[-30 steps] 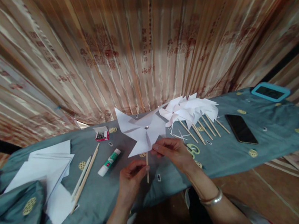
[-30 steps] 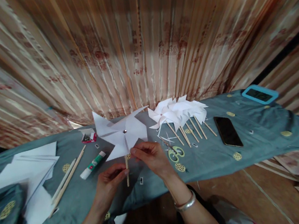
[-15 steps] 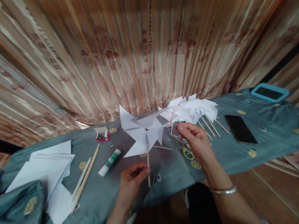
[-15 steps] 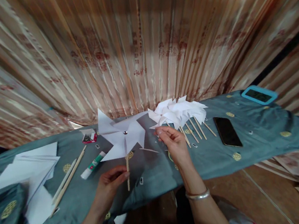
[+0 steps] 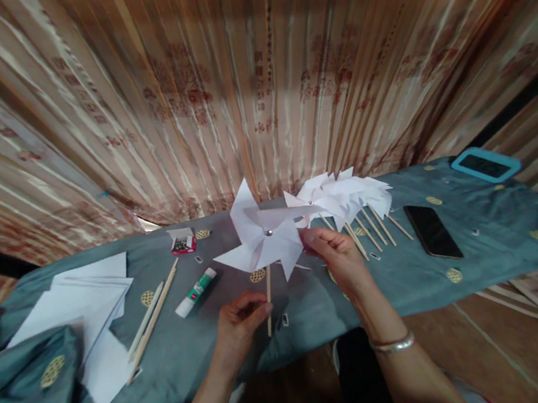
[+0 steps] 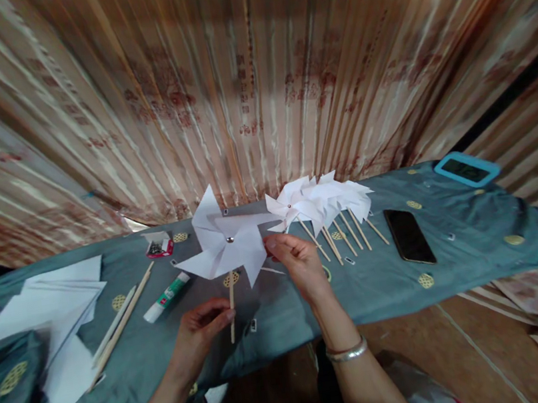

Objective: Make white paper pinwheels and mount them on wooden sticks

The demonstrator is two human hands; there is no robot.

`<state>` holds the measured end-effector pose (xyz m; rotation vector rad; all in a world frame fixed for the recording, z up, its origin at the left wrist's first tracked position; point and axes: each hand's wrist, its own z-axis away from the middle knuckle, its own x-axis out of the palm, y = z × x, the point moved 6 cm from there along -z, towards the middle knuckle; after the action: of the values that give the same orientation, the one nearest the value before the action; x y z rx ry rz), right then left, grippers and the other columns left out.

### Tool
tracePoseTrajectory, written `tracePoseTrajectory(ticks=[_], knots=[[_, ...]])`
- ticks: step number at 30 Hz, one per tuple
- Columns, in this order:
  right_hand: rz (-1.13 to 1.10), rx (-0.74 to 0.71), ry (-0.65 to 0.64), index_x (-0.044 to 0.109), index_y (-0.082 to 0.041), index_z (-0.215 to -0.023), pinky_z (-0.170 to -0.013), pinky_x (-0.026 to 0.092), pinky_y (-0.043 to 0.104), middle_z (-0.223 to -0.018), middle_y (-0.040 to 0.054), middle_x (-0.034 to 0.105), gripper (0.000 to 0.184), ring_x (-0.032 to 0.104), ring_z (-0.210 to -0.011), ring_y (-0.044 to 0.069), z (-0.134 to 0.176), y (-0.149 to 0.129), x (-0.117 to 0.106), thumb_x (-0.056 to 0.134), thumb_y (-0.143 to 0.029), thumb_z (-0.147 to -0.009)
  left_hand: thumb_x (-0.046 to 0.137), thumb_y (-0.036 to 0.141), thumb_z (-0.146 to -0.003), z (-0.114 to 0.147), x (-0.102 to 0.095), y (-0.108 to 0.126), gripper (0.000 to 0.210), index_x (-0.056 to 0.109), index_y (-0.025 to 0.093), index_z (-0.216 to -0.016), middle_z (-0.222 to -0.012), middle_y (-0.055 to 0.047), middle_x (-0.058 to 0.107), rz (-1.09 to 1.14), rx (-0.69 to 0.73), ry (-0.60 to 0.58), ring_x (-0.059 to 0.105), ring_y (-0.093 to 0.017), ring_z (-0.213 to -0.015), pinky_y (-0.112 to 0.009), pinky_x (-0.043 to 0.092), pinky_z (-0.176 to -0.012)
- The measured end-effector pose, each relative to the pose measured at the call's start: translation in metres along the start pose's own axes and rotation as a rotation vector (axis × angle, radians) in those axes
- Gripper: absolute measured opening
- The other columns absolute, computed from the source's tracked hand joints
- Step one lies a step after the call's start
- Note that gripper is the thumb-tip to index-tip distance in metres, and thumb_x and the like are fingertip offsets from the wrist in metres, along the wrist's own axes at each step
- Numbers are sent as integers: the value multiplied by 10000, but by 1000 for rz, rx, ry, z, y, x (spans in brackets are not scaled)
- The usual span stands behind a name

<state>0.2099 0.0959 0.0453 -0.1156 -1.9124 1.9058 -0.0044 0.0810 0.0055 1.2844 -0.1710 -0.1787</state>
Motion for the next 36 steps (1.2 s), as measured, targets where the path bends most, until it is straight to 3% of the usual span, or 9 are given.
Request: tracePoseTrajectory(ticks=[21,28,36], knots=[[-81,126,-133,731,-193,-641,-553,433,242,-594,-25,639,304,522,-555,96,11,6,28,879,-425,-510,771,341,-569,0,1,1,180,722,185,-645,-657,-12,647,36,15,14,556,-161,-654,-257,434,-653],[-65,127,-190,699,-204,-573,-553,435,240,-564,-26,623,284,514,-553,102,18,9,39,846,-446,-568,768,327,-573,-1,-1,2,162,703,188,-626,-622,8,618,41,30,36,532,-144,-612,-252,425,-632],[-185,233,-217,700,-190,-621,-578,460,243,-588,-10,675,284,585,-567,110,29,27,53,843,-434,-600,764,324,-591,0,-2,1,158,704,188,-644,-641,7,628,43,53,28,551,-148,-628,-257,443,-648]])
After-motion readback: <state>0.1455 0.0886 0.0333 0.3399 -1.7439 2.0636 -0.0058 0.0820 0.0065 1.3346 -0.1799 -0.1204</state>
